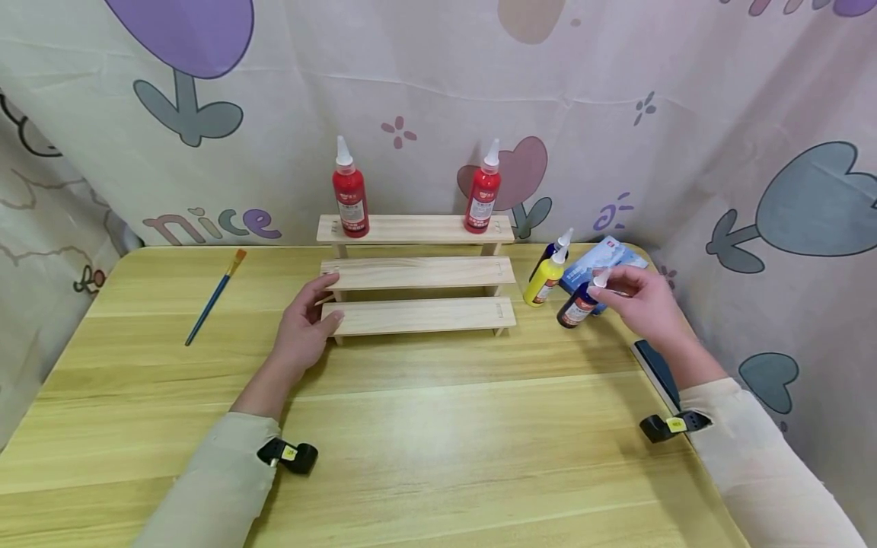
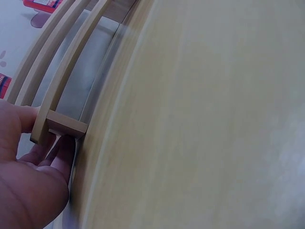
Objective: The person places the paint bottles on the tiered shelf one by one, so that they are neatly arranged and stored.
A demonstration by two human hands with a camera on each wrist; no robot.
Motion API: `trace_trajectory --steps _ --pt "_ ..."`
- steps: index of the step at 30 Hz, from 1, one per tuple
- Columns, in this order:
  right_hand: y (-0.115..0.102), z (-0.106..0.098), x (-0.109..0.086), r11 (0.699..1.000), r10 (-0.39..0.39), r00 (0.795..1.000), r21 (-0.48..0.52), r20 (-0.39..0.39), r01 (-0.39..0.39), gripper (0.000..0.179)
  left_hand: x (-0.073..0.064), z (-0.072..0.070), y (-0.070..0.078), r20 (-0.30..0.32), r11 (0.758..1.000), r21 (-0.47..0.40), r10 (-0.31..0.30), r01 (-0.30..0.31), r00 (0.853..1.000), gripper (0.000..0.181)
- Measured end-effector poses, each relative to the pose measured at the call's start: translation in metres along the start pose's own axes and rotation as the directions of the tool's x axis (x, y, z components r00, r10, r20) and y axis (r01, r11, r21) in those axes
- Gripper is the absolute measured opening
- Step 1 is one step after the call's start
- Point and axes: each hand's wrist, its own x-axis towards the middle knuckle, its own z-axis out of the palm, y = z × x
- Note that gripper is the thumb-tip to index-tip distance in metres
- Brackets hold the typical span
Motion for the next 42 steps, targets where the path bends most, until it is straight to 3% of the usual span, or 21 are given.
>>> trace_trajectory --steps 6,15,21,30,36,42 --pt "0.006 0.011 -0.007 0.998 0.015 0.999 0.056 -0.047 -0.012 0.035 -0.001 0.0 0.0 0.0 1.0 -0.004 0.005 -0.005 1.0 0.059" --pt "0.005 0.016 -0.013 0.983 -0.014 0.995 0.183 -0.103 0.033 0.026 -0.001 -0.001 -0.002 0.005 1.0 -0.002 -0.001 0.001 1.0 0.06" --pt "-0.01 0.016 -0.015 0.944 -0.047 0.993 0.32 -0.113 0.081 0.019 -0.001 -0.003 -0.001 0.004 1.0 0.006 0.0 0.0 1.0 0.06" --pt "-0.041 0.019 -0.018 0.948 -0.04 0.993 0.311 -0.114 0.074 0.024 -0.001 -0.002 -0.003 0.001 1.0 0.009 0.005 -0.005 1.0 0.06" --pt "-0.059 0.027 -0.011 0.918 -0.078 0.988 0.377 -0.131 0.122 0.021 0.0 -0.002 -0.004 0.002 1.0 -0.006 0.011 -0.011 1.0 0.059" --pt "-0.076 0.039 0.001 0.864 -0.146 0.979 0.464 -0.145 0.198 0.018 0.002 -0.001 -0.003 0.007 1.0 -0.002 0.019 -0.019 1.0 0.059"
